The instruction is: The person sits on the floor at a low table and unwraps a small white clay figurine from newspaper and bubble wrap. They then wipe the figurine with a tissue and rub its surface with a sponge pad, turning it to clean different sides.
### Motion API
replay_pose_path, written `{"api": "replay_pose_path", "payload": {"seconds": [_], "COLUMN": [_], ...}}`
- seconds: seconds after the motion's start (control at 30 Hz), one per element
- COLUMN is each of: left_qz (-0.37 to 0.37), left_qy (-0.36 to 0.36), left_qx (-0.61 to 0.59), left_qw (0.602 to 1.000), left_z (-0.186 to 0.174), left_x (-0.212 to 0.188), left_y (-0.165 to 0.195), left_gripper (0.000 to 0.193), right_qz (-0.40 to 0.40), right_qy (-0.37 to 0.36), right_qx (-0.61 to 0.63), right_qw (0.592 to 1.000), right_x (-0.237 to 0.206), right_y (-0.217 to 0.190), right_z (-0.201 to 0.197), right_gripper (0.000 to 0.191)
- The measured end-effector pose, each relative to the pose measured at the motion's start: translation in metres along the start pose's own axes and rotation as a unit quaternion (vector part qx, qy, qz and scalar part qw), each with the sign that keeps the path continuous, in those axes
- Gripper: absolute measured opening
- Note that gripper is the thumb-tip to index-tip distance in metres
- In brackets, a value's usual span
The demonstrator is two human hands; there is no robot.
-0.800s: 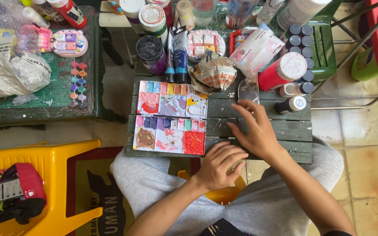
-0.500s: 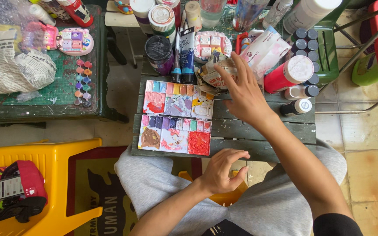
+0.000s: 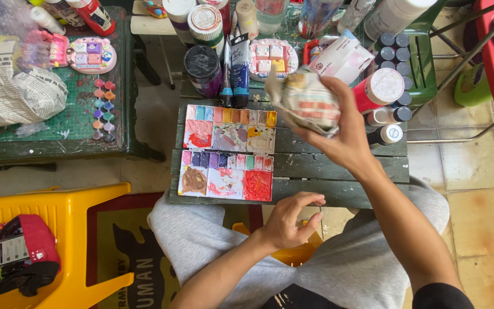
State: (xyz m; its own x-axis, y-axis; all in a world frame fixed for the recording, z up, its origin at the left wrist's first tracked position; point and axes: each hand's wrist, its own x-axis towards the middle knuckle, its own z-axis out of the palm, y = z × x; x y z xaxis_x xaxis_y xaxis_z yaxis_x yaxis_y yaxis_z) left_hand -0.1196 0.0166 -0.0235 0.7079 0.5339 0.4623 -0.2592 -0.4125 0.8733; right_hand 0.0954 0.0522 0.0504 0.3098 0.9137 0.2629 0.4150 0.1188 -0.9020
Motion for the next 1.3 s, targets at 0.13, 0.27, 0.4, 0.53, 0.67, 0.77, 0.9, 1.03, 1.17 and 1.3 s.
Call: {"api": "replay_pose_path", "payload": {"seconds": [0.13, 0.27, 0.4, 0.53, 0.67, 0.77, 0.9, 1.03, 1.17, 1.3], "left_qz": [-0.117, -0.179, -0.210, -0.217, -0.187, -0.179, -0.257, -0.303, -0.316, -0.332], "left_qy": [0.057, 0.053, 0.045, 0.086, 0.108, 0.110, 0.118, 0.125, 0.063, 0.070], "left_qx": [-0.222, -0.345, -0.357, -0.344, -0.368, -0.405, -0.496, -0.562, -0.587, -0.585], "left_qw": [0.966, 0.920, 0.909, 0.910, 0.904, 0.890, 0.821, 0.760, 0.743, 0.737], "left_z": [0.003, 0.002, 0.004, 0.017, 0.019, 0.027, 0.031, 0.026, 0.022, 0.016], "left_x": [-0.001, -0.008, -0.036, -0.088, -0.100, -0.093, -0.096, -0.105, -0.110, -0.110], "left_y": [-0.001, -0.006, -0.029, -0.031, -0.019, -0.014, -0.017, -0.016, -0.006, -0.002], "left_gripper": [0.070, 0.088, 0.091, 0.093, 0.099, 0.097, 0.082, 0.071, 0.067, 0.066], "right_qz": [0.140, 0.316, 0.302, 0.198, 0.052, 0.067, 0.021, -0.143, -0.251, -0.304], "right_qy": [0.025, 0.032, -0.003, -0.060, -0.020, 0.043, 0.080, 0.001, -0.021, -0.011], "right_qx": [0.421, 0.505, 0.400, 0.149, 0.167, 0.288, 0.266, 0.170, -0.084, -0.200], "right_qw": [0.896, 0.803, 0.865, 0.967, 0.984, 0.954, 0.960, 0.975, 0.964, 0.931], "right_x": [-0.067, -0.138, -0.190, -0.239, -0.246, -0.248, -0.274, -0.300, -0.311, -0.320], "right_y": [0.019, 0.050, 0.076, 0.066, 0.035, 0.016, -0.001, -0.018, -0.033, -0.033], "right_z": [-0.016, -0.012, 0.015, 0.033, 0.035, 0.029, 0.007, 0.004, 0.012, 0.023], "right_gripper": [0.088, 0.083, 0.067, 0.053, 0.053, 0.071, 0.042, 0.023, 0.017, 0.012]}}
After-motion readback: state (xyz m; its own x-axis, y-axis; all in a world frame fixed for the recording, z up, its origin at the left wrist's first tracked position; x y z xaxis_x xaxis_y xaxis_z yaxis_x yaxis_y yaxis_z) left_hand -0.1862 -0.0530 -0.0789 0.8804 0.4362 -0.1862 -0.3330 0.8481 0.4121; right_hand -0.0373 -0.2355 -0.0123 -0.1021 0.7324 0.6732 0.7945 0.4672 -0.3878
